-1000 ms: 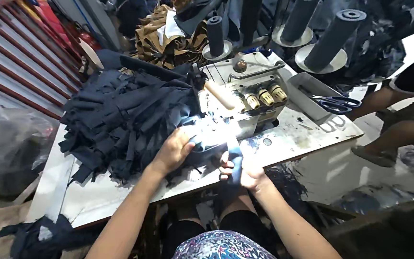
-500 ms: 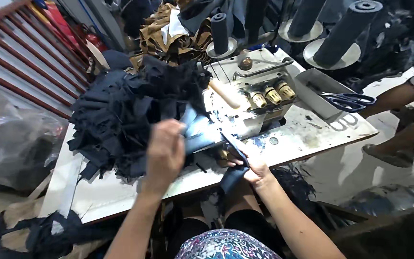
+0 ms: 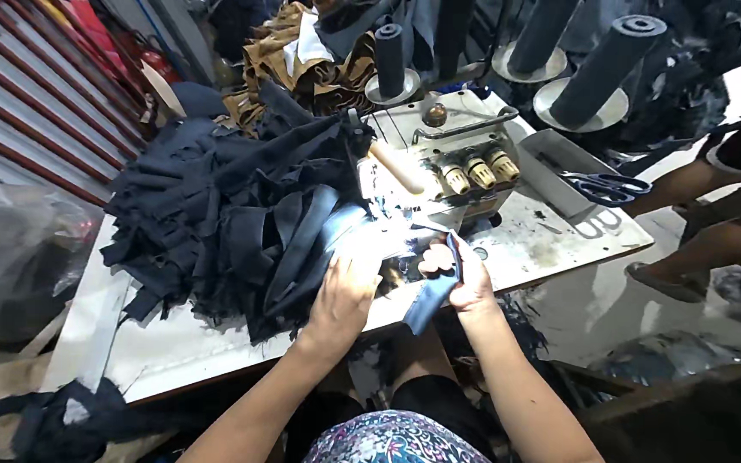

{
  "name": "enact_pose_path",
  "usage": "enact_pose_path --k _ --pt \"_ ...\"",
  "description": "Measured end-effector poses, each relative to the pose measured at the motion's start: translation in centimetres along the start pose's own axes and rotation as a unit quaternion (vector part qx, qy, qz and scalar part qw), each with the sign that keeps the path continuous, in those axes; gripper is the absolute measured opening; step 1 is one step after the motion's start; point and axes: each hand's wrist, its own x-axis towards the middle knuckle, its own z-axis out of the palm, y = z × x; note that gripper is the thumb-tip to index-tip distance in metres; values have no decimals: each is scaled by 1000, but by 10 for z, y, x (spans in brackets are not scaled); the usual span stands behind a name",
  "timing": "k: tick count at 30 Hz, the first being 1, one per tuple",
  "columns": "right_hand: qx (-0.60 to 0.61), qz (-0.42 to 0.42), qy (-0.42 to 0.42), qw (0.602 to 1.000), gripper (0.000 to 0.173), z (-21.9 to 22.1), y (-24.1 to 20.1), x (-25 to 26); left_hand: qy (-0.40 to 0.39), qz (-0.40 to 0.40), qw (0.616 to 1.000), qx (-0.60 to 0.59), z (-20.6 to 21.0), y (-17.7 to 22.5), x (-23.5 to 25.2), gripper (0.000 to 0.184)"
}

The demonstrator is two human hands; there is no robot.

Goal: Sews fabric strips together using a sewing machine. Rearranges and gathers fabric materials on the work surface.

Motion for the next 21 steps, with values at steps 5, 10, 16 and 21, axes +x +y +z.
enact_pose_path --k 5,10,16,21 --pt "4 -9 -15 1000 46 4 1 8 -11 4 999 -34 4 -13 9 31" --pt "-2 -10 6 1000 47 5 1 12 -14 2 995 -96 2 -23 22 31" --pt "-111 -30 23 993 41 4 5 7 -37 134 988 -72 -1 -55 45 37" --pt "-352 -30 -103 930 17 27 13 -33 -52 -98 968 -227 -38 -15 29 79"
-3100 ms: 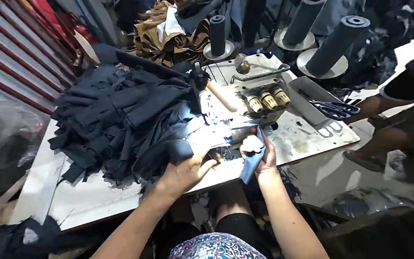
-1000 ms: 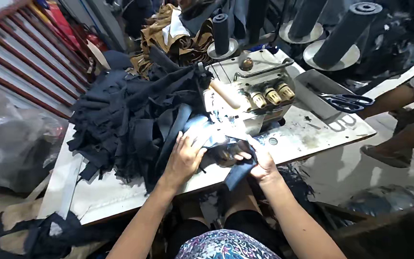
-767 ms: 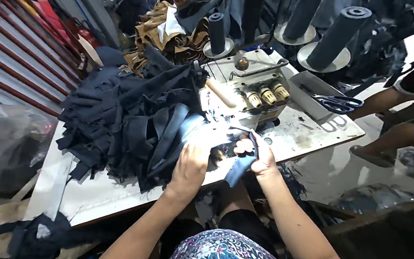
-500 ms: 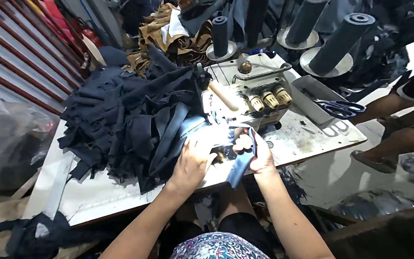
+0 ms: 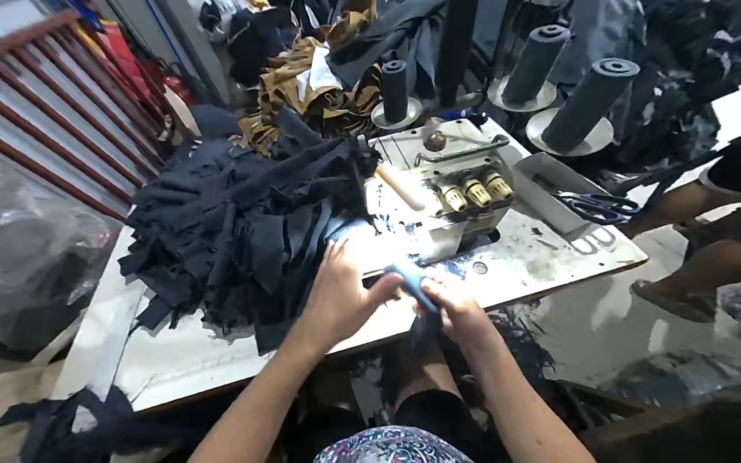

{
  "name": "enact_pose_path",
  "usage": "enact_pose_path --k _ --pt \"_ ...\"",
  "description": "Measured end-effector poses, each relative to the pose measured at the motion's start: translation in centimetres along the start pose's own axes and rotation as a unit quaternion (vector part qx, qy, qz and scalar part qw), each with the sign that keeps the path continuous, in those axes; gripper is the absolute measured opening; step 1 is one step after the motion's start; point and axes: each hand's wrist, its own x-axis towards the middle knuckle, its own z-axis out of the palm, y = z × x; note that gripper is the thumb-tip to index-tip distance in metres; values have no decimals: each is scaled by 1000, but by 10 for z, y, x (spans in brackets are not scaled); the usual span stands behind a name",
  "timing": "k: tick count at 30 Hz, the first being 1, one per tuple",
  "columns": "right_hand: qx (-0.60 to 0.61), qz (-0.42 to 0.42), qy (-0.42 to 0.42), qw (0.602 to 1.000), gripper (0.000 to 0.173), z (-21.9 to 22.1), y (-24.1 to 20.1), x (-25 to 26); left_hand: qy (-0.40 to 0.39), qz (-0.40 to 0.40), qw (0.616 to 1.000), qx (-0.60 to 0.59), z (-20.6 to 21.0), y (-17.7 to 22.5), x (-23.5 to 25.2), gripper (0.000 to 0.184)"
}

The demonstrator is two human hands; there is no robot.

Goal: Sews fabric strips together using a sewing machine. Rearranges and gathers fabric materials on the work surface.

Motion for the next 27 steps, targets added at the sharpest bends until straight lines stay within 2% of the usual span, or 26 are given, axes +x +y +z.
enact_pose_path --k 3,5,6,9,11,13,15,16,20,24,27 --pt "32 -45 -195 979 14 10 -8 -15 29 30 991 -124 -8 27 -27 32" --pt "70 -81 -296 949 19 5 -16 -15 52 61 990 -120 -32 20 -34 25" --pt "102 -88 -312 940 21 0 -19 -14 80 61 992 -71 -49 8 -33 25" --pt "179 -69 -251 949 27 -19 -16 -2 148 -21 977 153 -89 -39 -18 30" --pt "178 -27 -145 973 27 -28 1 11 134 -47 964 225 -81 -54 -11 26" --pt "182 20 -56 982 25 -28 16 21 103 33 970 218 -44 -45 -12 31" --pt "219 37 -35 974 30 -34 27 23 74 128 976 157 1 -36 -19 26" --pt "248 35 -37 967 32 -39 30 23 57 143 979 137 17 -35 -22 26" --pt "326 20 -22 945 31 -50 20 24 34 113 982 150 27 -35 -29 35" --pt "317 18 -19 948 30 -45 16 34 41 75 974 208 26 -22 -31 42" --pt "314 24 31 949 34 -35 19 39 38 47 967 249 29 -12 -27 45"
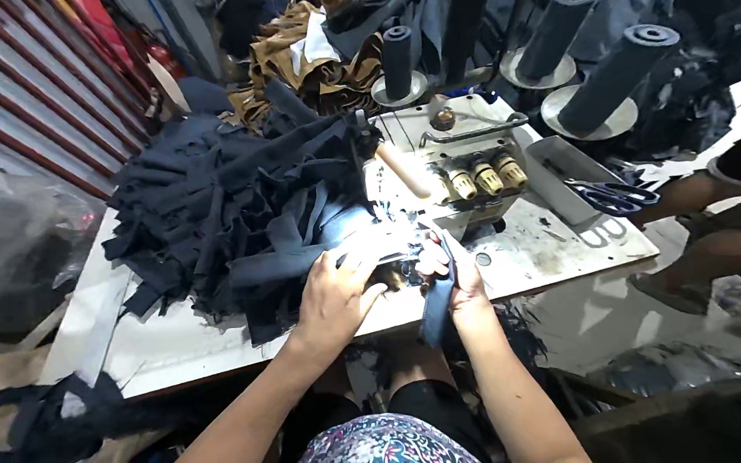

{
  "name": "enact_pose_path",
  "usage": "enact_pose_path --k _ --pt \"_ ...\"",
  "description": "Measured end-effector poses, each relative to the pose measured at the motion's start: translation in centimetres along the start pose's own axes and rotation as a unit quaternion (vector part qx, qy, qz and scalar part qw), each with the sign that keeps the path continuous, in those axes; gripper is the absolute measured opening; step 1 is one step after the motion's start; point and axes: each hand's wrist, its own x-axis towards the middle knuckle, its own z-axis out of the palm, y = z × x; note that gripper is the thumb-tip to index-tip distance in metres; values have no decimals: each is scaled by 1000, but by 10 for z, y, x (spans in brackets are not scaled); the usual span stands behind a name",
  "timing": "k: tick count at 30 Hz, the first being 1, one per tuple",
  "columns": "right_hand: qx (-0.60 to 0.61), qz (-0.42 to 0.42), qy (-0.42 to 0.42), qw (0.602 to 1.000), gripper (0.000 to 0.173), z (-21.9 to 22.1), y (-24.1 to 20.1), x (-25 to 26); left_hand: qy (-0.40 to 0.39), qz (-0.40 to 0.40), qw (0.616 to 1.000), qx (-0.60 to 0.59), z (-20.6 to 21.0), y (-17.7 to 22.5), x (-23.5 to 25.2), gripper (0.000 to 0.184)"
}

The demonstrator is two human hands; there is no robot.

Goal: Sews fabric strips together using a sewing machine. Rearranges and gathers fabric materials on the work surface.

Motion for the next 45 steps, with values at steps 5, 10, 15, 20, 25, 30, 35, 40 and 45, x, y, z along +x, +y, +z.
enact_pose_path --k 5,10,15,20,25,30,35,40,45 --pt "-20 -12 70 997 41 10 0 1 -11 -21 1000 8 1 4 9 45" --pt "-45 -7 66 997 39 10 1 -1 -1 66 998 -3 4 -17 31 39" --pt "-323 -19 -15 946 21 30 11 -31 -40 -32 986 -157 -19 -7 30 64" --pt "-215 9 -330 919 20 52 3 -61 59 -21 942 -331 -64 17 -3 26" --pt "-147 10 -278 949 25 37 -11 -39 96 -119 987 -41 -95 -76 14 29" --pt "-75 34 -12 997 31 17 15 -21 79 47 993 -75 -27 -39 9 26" --pt "0 -5 -92 996 22 -10 7 -20 39 99 987 -124 18 -25 -7 37" --pt "-9 10 -94 995 17 -5 7 -13 9 75 995 -65 7 -23 -5 45" --pt "-1 -7 -66 998 16 -5 14 -3 -6 34 999 -23 1 -6 3 42"
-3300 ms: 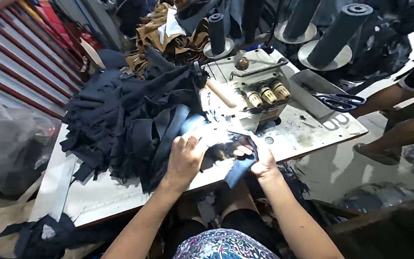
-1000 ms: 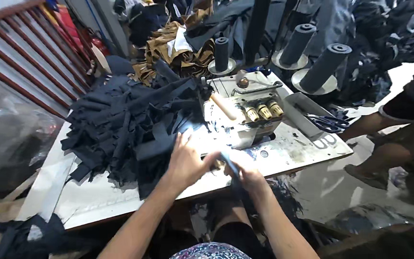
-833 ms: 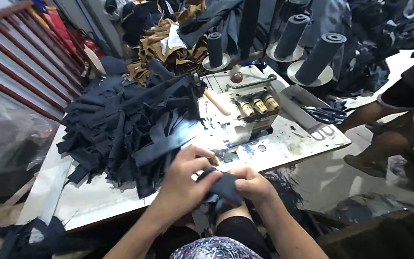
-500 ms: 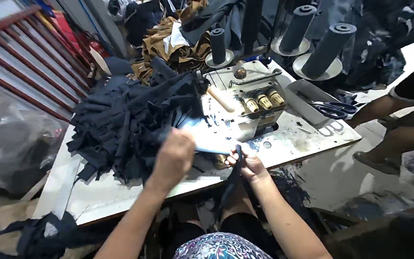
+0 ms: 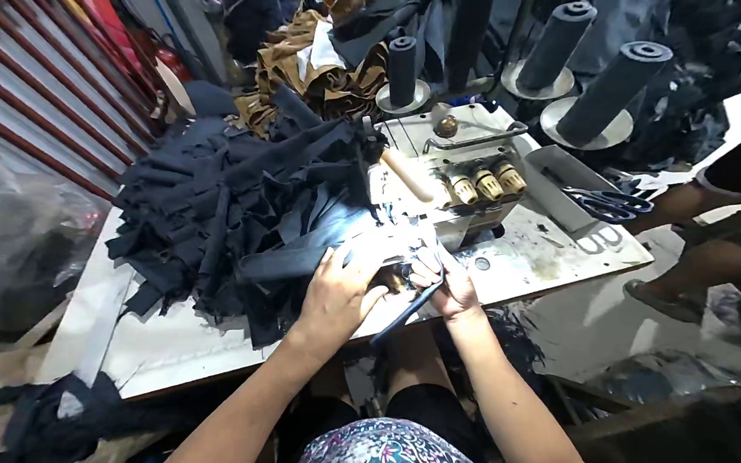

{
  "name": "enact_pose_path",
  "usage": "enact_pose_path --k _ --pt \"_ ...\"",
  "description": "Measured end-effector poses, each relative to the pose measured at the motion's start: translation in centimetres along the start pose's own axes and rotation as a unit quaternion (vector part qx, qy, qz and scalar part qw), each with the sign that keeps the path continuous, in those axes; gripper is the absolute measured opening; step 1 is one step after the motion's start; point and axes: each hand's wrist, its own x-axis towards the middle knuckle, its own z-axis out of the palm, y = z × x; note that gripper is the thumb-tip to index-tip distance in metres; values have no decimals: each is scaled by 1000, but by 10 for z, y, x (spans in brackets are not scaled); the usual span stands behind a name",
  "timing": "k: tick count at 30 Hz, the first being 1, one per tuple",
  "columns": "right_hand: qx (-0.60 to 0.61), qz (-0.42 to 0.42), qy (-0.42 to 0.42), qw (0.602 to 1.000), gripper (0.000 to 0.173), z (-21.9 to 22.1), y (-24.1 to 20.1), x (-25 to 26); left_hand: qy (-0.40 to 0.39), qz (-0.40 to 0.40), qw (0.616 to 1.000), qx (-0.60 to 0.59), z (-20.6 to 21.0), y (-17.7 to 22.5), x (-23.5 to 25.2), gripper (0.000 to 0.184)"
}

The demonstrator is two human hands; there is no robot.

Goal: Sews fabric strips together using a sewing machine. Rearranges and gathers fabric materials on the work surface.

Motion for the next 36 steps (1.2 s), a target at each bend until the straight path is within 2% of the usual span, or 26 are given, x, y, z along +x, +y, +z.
enact_pose_path --k 5,9,11,12,13,14,17,19,20,22,24,26,28,29,31,36 --pt "-68 6 81 994 22 4 -7 4 -5 1 999 -46 1 -7 14 38" --pt "-128 5 104 986 22 13 -2 -1 -22 16 999 -40 0 -20 29 46" --pt "-202 12 86 975 16 24 2 -12 -56 -24 997 -43 -7 -16 30 55" --pt "-246 18 70 967 16 32 4 -18 -63 -50 994 -72 -14 -10 27 60" --pt "-277 24 40 960 16 39 6 -25 -34 -63 991 -109 -20 1 23 65" --pt "-288 33 -5 957 16 45 7 -33 9 -62 987 -147 -26 13 17 62" --pt "-211 61 -185 958 17 61 3 -54 80 -32 964 -253 -49 33 -1 33" --pt "-156 39 -282 946 24 65 -8 -53 124 -43 962 -240 -77 15 -4 28" --pt "-134 18 -296 945 27 64 -16 -50 150 -61 969 -187 -93 -4 -3 28" --pt "-111 -20 -267 957 26 52 -29 -42 163 -131 977 -46 -113 -51 3 34" --pt "-119 -15 -170 978 25 35 -30 -30 134 -188 973 32 -106 -86 8 34" --pt "-122 15 -39 992 23 18 -18 -20 103 -138 985 23 -80 -77 10 30" --pt "-92 35 22 995 22 7 -8 -17 91 -6 995 -30 -41 -48 10 28" --pt "-65 39 30 997 24 3 -6 -18 78 48 994 -57 -22 -36 8 27" --pt "-23 36 26 999 28 -4 -9 -20 55 92 991 -81 4 -24 4 27" --pt "35 25 0 999 26 -11 -23 -14 19 41 998 -45 3 -22 -9 41"
